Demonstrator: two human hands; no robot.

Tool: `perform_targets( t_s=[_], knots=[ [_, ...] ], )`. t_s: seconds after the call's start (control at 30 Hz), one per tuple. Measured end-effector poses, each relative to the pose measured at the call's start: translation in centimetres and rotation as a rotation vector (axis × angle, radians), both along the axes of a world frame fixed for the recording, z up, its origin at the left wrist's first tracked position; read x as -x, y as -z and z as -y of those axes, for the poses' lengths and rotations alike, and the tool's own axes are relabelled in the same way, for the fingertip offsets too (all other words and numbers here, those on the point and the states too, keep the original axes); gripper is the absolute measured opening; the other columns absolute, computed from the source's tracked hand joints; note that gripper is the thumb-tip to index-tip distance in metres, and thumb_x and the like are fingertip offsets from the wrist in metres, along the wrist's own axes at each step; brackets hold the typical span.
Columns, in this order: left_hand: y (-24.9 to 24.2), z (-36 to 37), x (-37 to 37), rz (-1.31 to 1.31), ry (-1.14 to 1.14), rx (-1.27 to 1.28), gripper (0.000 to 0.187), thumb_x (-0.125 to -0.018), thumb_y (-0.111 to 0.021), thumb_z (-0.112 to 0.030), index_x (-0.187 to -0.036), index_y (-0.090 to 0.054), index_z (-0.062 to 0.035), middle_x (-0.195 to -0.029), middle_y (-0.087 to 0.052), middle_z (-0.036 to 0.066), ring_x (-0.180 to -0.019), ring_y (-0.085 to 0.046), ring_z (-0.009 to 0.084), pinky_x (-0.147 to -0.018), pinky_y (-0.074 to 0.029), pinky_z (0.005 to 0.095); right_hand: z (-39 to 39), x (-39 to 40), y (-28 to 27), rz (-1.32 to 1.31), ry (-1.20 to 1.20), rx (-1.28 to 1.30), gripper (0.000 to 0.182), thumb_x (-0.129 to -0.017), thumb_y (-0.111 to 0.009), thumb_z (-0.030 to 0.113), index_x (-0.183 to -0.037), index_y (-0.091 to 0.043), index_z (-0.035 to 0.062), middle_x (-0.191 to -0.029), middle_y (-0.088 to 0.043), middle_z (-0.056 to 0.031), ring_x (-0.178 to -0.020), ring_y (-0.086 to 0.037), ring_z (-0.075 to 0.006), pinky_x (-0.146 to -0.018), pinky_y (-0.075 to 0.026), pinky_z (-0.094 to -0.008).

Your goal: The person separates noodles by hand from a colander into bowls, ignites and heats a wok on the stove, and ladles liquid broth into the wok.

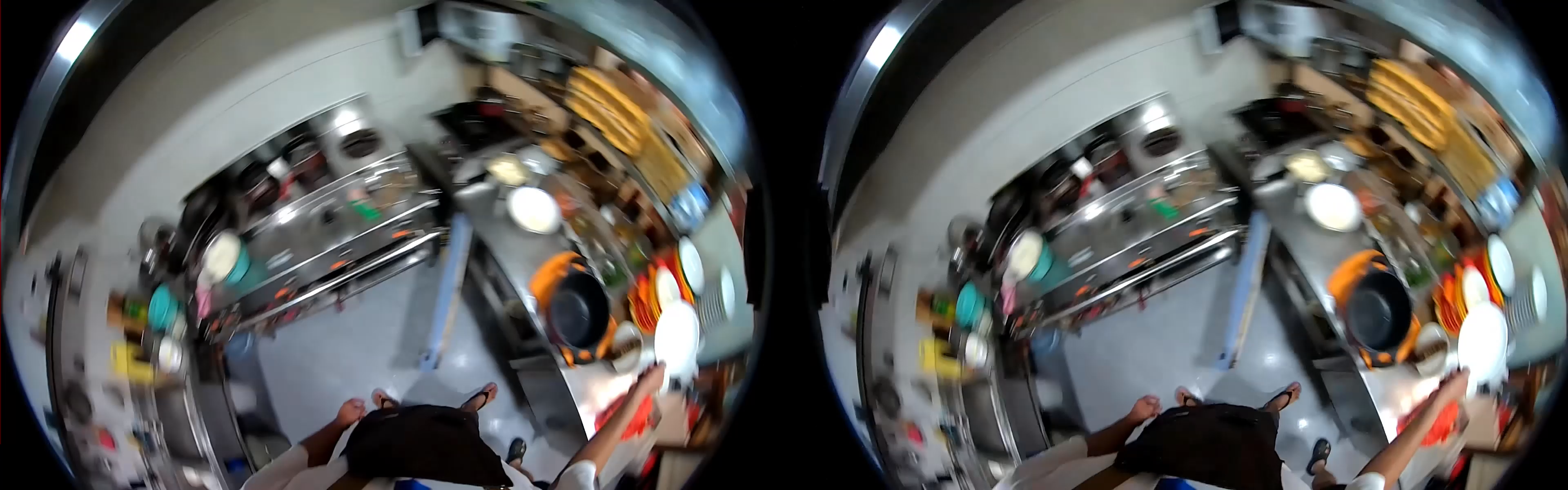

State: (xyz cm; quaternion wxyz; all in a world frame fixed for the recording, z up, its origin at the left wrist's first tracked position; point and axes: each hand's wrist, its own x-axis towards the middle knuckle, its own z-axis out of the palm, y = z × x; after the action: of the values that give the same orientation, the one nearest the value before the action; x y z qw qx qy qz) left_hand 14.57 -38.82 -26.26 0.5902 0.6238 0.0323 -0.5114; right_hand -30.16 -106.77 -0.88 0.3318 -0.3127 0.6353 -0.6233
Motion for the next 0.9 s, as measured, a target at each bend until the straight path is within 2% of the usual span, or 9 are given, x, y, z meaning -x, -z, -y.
perform_targets(
  t_s=[0.03,0.17,0.27,0.3,0.4,0.5,0.7,0.87,0.9],
  knots=[
    [1.9,-1.7,-0.3,0.243,0.115,-0.063,0.021,-0.087,-0.054,-0.012,-0.104,-0.055,-0.0003,-0.075,-0.063,0.007,-0.062,-0.06,0.0168,-0.055,-0.048,0.0297,-3.3,-4.6,-1.9,0.026,-0.061,-0.027,0.035,-0.086,-0.052,0.032,-0.057,-0.043,0.0155,-0.048,-0.039,0.0037,-0.037,-0.033,-0.0073,-0.034,-0.024,-0.024],
    [-1.5,-6.2,-2.1,0.092,-0.174,-0.449,0.025,-0.087,-0.056,-0.016,-0.107,-0.054,-0.0022,-0.079,-0.065,0.01,-0.062,-0.061,0.0183,-0.054,-0.049,0.0307,-12.3,-19.6,-1.0,0.107,-0.341,-0.029,0.028,-0.087,-0.053,0.031,-0.065,-0.047,0.014,-0.05,-0.045,0.0027,-0.039,-0.037,-0.0078,-0.035,-0.027,-0.0217],
    [-0.6,-12.4,-3.1,0.074,-0.182,-0.511,0.027,-0.086,-0.056,-0.018,-0.108,-0.055,-0.0022,-0.08,-0.067,0.012,-0.062,-0.063,0.0193,-0.052,-0.05,0.0308,-18.1,-30.2,2.1,0.142,-0.598,-0.309,0.022,-0.086,-0.055,0.028,-0.07,-0.051,0.0122,-0.052,-0.048,0.0017,-0.039,-0.039,-0.0078,-0.036,-0.028,-0.0215],
    [-0.2,-13.7,-3.7,0.066,-0.177,-0.548,0.028,-0.086,-0.056,-0.019,-0.108,-0.056,-0.0023,-0.081,-0.068,0.013,-0.062,-0.064,0.0198,-0.051,-0.05,0.0308,-23.4,-35.7,-1.9,0.126,-0.723,-0.376,0.018,-0.084,-0.055,0.025,-0.073,-0.052,0.0111,-0.051,-0.049,0.0012,-0.039,-0.04,-0.0083,-0.036,-0.029,-0.0219],
    [0.6,-17.3,-3.9,0.068,-0.385,-0.508,0.029,-0.085,-0.055,-0.015,-0.11,-0.055,-0.001,-0.081,-0.067,0.014,-0.061,-0.064,0.0207,-0.049,-0.049,0.031,-28.5,-46.8,2.0,0.162,-0.991,-0.549,0.01,-0.08,-0.056,0.021,-0.085,-0.053,0.013,-0.056,-0.051,0.0011,-0.041,-0.045,-0.0085,-0.035,-0.031,-0.021],
    [0.0,-19.8,-4.0,-0.033,-0.654,-0.364,0.029,-0.085,-0.055,-0.012,-0.112,-0.053,-0.0009,-0.081,-0.066,0.016,-0.058,-0.062,0.0215,-0.047,-0.047,0.0299,-36.3,-60.6,5.4,0.005,-1.352,-0.679,0.015,-0.084,-0.053,0.021,-0.072,-0.049,0.0121,-0.055,-0.046,0.0007,-0.039,-0.039,-0.01,-0.034,-0.028,-0.0238],
    [-0.9,-21.2,-4.7,-0.128,-0.984,-0.332,0.021,-0.087,-0.055,-0.006,-0.107,-0.052,-0.001,-0.077,-0.064,0.016,-0.054,-0.058,0.0212,-0.044,-0.045,0.0299,-45.3,-81.1,14.5,0.025,-1.585,-0.73,0.019,-0.082,-0.057,0.023,-0.072,-0.049,0.0093,-0.058,-0.049,-0.0023,-0.041,-0.04,-0.0096,-0.035,-0.029,-0.0245],
    [-3.6,-24.6,-5.0,0.317,-0.795,-0.344,0.02,-0.088,-0.055,-0.01,-0.105,-0.053,0.0015,-0.078,-0.063,0.017,-0.056,-0.059,0.021,-0.044,-0.046,0.0299,-49.6,-94.4,19.6,-0.022,-1.696,-0.826,0.018,-0.083,-0.053,0.021,-0.07,-0.051,0.0092,-0.057,-0.051,-0.0043,-0.043,-0.044,-0.0115,-0.035,-0.031,-0.0253],
    [-3.8,-24.9,-6.3,0.041,-0.895,-0.448,0.025,-0.089,-0.056,-0.013,-0.107,-0.052,0.0022,-0.079,-0.062,0.016,-0.058,-0.06,0.0203,-0.046,-0.047,0.0285,-50.2,-96.7,20.1,-0.054,-1.693,-0.838,0.02,-0.084,-0.053,0.023,-0.07,-0.051,0.0087,-0.057,-0.052,-0.0046,-0.042,-0.044,-0.012,-0.035,-0.031,-0.026]
  ],
)
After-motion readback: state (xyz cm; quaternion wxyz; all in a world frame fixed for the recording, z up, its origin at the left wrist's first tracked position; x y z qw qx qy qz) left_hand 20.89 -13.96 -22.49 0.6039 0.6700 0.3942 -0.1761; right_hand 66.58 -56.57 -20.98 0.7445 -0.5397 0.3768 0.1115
